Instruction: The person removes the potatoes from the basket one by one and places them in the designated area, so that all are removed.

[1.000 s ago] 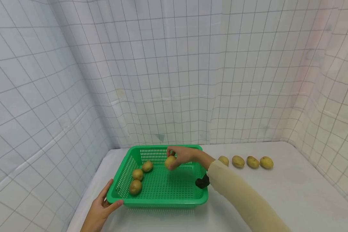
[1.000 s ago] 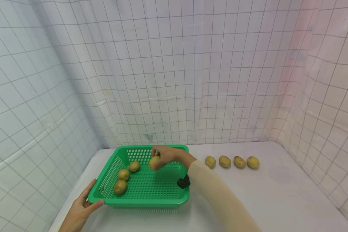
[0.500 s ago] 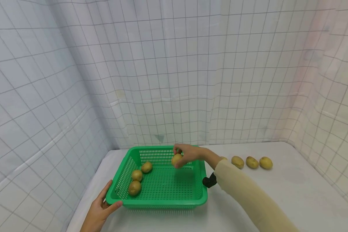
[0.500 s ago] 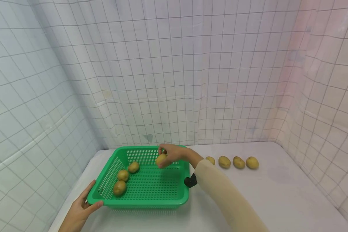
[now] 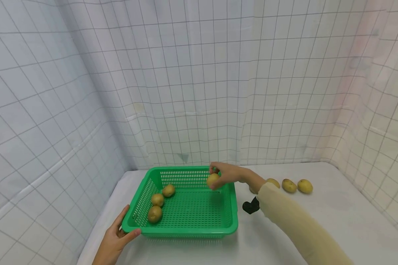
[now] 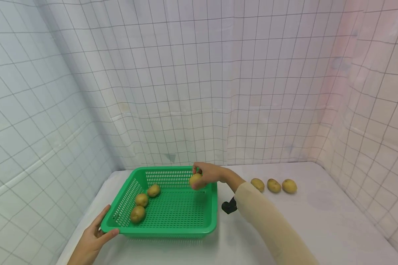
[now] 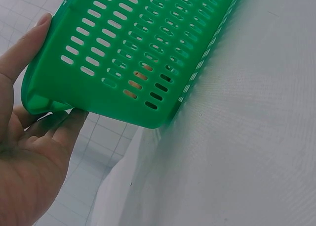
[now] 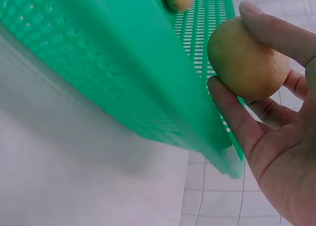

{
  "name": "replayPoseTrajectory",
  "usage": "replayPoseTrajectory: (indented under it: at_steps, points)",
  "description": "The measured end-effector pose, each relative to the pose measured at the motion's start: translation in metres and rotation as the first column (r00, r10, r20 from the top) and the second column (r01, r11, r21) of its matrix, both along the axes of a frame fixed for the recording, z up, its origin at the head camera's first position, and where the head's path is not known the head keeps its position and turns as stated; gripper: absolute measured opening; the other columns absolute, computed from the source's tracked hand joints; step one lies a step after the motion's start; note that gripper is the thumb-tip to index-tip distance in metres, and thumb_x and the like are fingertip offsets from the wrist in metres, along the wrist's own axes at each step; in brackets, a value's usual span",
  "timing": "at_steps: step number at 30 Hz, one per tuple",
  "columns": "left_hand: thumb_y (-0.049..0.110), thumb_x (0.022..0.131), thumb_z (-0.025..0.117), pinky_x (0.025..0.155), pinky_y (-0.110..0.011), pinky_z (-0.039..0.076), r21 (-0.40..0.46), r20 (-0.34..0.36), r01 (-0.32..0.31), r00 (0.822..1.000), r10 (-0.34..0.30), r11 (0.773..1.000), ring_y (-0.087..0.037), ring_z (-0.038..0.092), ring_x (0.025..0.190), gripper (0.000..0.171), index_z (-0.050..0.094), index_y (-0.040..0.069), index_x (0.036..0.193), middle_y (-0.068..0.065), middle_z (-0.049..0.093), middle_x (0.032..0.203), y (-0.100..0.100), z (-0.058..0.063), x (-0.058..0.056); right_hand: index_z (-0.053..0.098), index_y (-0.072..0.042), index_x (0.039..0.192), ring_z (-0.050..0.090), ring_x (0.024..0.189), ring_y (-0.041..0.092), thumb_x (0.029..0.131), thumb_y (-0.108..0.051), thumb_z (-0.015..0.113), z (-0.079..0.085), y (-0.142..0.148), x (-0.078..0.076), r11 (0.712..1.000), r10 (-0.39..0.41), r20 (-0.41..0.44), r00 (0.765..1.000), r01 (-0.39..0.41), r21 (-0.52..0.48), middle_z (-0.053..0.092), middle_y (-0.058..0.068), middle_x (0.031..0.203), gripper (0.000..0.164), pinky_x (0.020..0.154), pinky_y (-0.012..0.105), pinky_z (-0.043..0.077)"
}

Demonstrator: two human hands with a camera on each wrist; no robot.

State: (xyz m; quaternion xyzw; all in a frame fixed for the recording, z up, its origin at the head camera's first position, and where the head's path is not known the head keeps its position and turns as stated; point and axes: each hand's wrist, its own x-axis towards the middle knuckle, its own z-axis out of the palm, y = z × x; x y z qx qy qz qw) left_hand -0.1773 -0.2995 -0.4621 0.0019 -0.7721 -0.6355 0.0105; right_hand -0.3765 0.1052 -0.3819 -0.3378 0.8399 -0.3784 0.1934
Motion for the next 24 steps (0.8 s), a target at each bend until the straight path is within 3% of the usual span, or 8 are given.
replayPoseTrajectory:
  at_steps: [4, 12, 18, 24]
  points:
    - [0.009, 0.1, 0.071, 0.093, -0.021, 0.052, 0.007, -0.007, 0.004, 1.0, -0.004, 1.0, 0.015, 0.044, 0.118, 0.094, 0.006, 0.013, 0.168, -0.019, 0.004, 0.17, 0.0, 0.0, 0.0, 0.054, -0.013, 0.11, 0.056, 0.097, 0.024, 0.087, -0.03, 0.086, 0.003, 0.009, 0.001, 1.0, -0.025, 0.006, 1.0, 0.025, 0.017, 0.062, 0.007, 0.113, 0.043, 0.079, 0.039, 0.05]
    - [0.011, 0.1, 0.071, 0.092, -0.021, 0.052, -0.012, -0.006, 0.002, 1.0, -0.002, 1.0, 0.007, 0.044, 0.124, 0.093, 0.007, 0.013, 0.168, -0.02, 0.003, 0.17, 0.0, 0.0, 0.0, 0.05, -0.013, 0.111, 0.056, 0.1, 0.026, 0.088, -0.032, 0.085, 0.006, 0.028, 0.003, 0.997, -0.071, 0.027, 0.997, 0.071, 0.004, 0.058, 0.01, 0.119, 0.046, 0.08, 0.038, 0.053]
    - [0.01, 0.101, 0.071, 0.092, -0.021, 0.053, -0.009, -0.011, 0.007, 1.0, -0.007, 1.0, 0.013, 0.046, 0.118, 0.093, 0.007, 0.012, 0.168, -0.021, 0.003, 0.169, 0.001, 0.0, -0.001, 0.047, -0.01, 0.114, 0.057, 0.102, 0.028, 0.093, -0.028, 0.081, 0.008, 0.04, 0.006, 0.994, -0.104, 0.081, 0.991, 0.106, -0.026, 0.054, 0.014, 0.123, 0.044, 0.084, 0.043, 0.057]
    - [0.011, 0.101, 0.07, 0.091, -0.021, 0.053, -0.019, -0.011, 0.007, 1.0, -0.007, 1.0, 0.014, 0.046, 0.117, 0.092, 0.007, 0.013, 0.168, -0.022, 0.003, 0.169, 0.0, 0.0, -0.001, 0.048, -0.008, 0.114, 0.058, 0.1, 0.028, 0.094, -0.032, 0.08, 0.005, 0.056, 0.008, 0.991, -0.126, 0.078, 0.989, 0.13, -0.04, 0.053, 0.017, 0.128, 0.044, 0.083, 0.042, 0.056]
